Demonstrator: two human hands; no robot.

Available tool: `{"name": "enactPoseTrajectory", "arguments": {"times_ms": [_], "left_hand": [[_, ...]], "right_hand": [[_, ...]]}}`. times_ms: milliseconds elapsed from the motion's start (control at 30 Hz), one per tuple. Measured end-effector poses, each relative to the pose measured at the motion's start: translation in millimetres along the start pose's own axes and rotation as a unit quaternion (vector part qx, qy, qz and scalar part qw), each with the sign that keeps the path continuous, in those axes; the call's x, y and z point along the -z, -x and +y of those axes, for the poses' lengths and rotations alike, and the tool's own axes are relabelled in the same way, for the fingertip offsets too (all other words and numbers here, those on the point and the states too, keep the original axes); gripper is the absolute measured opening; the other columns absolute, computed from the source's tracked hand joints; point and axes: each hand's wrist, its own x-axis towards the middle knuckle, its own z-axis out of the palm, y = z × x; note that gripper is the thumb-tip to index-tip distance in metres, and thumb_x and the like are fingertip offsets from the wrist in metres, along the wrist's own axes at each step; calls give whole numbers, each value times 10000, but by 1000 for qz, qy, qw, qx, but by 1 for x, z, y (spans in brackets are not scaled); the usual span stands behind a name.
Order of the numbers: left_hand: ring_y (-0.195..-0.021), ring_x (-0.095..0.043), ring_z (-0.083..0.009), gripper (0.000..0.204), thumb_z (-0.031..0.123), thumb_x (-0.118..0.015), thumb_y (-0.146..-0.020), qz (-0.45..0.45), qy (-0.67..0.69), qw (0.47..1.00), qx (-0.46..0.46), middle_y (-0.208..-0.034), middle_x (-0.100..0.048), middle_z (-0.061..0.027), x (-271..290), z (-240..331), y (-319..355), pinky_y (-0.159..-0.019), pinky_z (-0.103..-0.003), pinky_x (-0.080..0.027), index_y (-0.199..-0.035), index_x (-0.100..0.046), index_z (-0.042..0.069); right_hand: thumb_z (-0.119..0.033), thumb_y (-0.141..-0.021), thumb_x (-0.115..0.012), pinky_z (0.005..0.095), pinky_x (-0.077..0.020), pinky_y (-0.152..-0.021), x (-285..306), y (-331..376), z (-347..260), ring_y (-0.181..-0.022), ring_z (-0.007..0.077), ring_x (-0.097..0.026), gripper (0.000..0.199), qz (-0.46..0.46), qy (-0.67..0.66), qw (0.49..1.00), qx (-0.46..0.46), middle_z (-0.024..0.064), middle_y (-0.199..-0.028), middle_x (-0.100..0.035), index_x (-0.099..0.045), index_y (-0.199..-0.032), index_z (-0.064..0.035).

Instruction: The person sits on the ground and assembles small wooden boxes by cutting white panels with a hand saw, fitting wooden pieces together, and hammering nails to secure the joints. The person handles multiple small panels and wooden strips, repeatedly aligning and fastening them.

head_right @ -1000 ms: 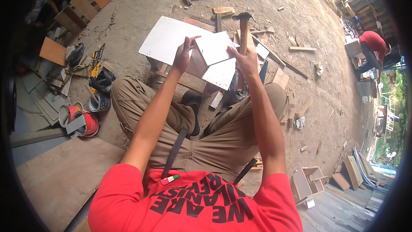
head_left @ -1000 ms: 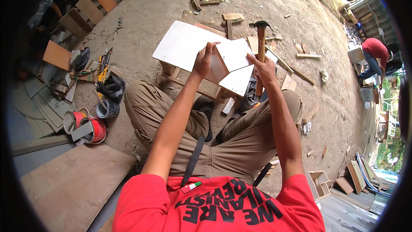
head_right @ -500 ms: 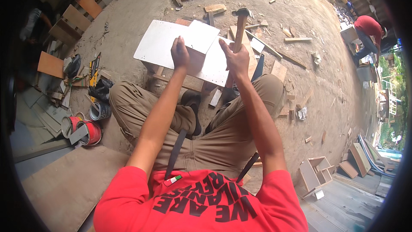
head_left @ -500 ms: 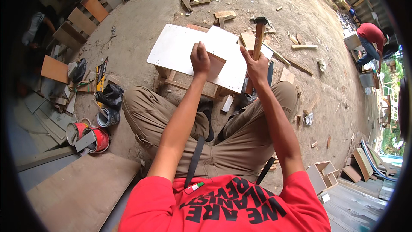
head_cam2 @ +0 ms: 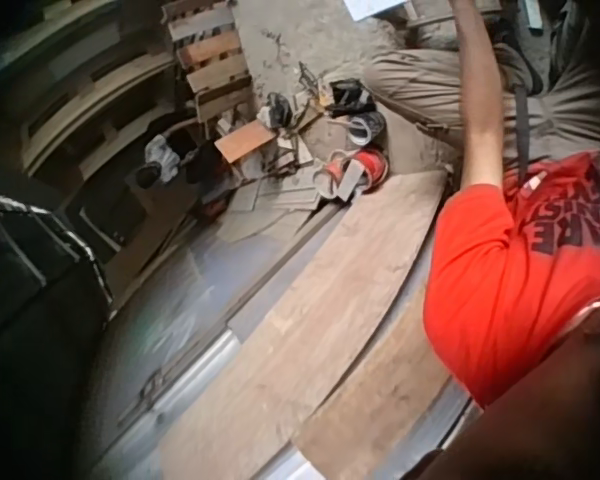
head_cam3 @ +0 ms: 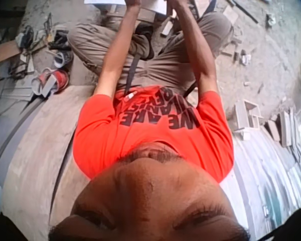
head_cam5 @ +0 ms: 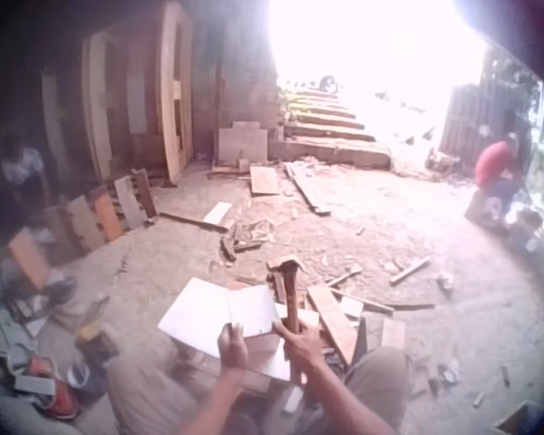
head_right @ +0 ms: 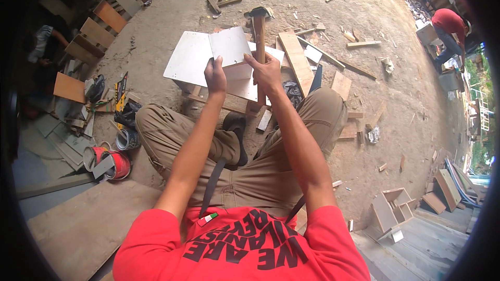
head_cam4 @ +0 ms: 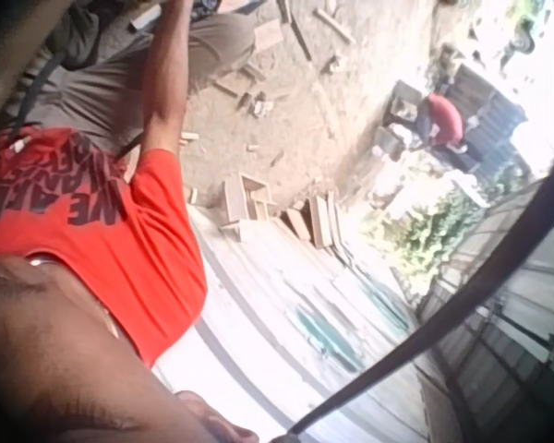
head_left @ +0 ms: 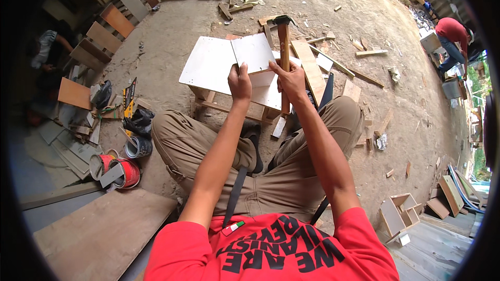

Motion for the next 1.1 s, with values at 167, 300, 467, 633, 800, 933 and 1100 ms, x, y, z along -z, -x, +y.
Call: {"name": "enactPoseTrajectory", "arguments": {"times_ms": [167, 300, 467, 633, 800, 933, 1100], "left_hand": [[-866, -593, -160, 420, 387, -550, -980, -80, 52, 975, 199, -961, -669, -91, 14, 24, -46, -808, -328, -476, -1002, -645, -21], [-933, -634, -220, 456, 386, -533, -990, -61, -87, 980, 171, -1012, -689, -143, 7, 13, -62, -848, -358, -487, -1048, -649, -51], [-911, -659, -265, 478, 388, -512, -997, -92, -132, 976, 144, -970, -703, -175, 2, 9, -67, -834, -387, -498, -1068, -643, -66], [-877, -641, -208, 473, 387, -521, -1002, -109, -157, 971, 141, -955, -691, -145, 5, 12, -68, -798, -352, -498, -1062, -644, -66], [-883, -633, -186, 480, 392, -519, -1006, -101, -161, 971, 145, -969, -686, -146, 2, 24, -61, -799, -328, -494, -1067, -647, -66], [-903, -645, -224, 479, 379, -511, -1006, -87, -157, 974, 141, -983, -698, -159, 7, 25, -59, -829, -346, -492, -1081, -648, -73], [-908, -638, -198, 448, 353, -539, -1001, -115, -95, 973, 174, -996, -703, -121, 17, 18, -64, -843, -339, -493, -1109, -652, -67]], "right_hand": [[-294, -865, -795, 222, -393, -368, -3, 4, 4, -408, 50, -477, 345, 11, 11, 1000, 4, -21, -577, -538, -661, -973, 5], [-307, -893, -761, 235, -397, -361, -6, 2, 5, -404, 58, -476, 332, -4, 5, 1000, -5, -24, -588, -532, -633, -941, -4], [-279, -936, -696, 250, -399, -353, 4, -1, 20, -390, 73, -453, 299, -7, -99, 994, -53, -36, -581, -496, -582, -951, -4], [-198, -896, -737, 242, -400, -364, 13, 6, 32, -397, 65, -449, 300, -53, -34, 998, -10, -36, -580, -486, -571, -1033, 12], [-259, -857, -804, 231, -385, -364, 15, 1, 33, -422, 54, -473, 368, -47, 67, 996, 17, -36, -590, -509, -591, -1033, -15], [-269, -877, -777, 232, -374, -381, 16, -2, 32, -473, 47, -459, 328, -83, 81, 993, 18, -45, -619, -492, -623, -1035, -26], [-270, -897, -757, 225, -362, -380, 16, -2, 22, -469, 36, -450, 282, -107, 102, 989, 11, -59, -608, -476, -626, -999, -43]]}}
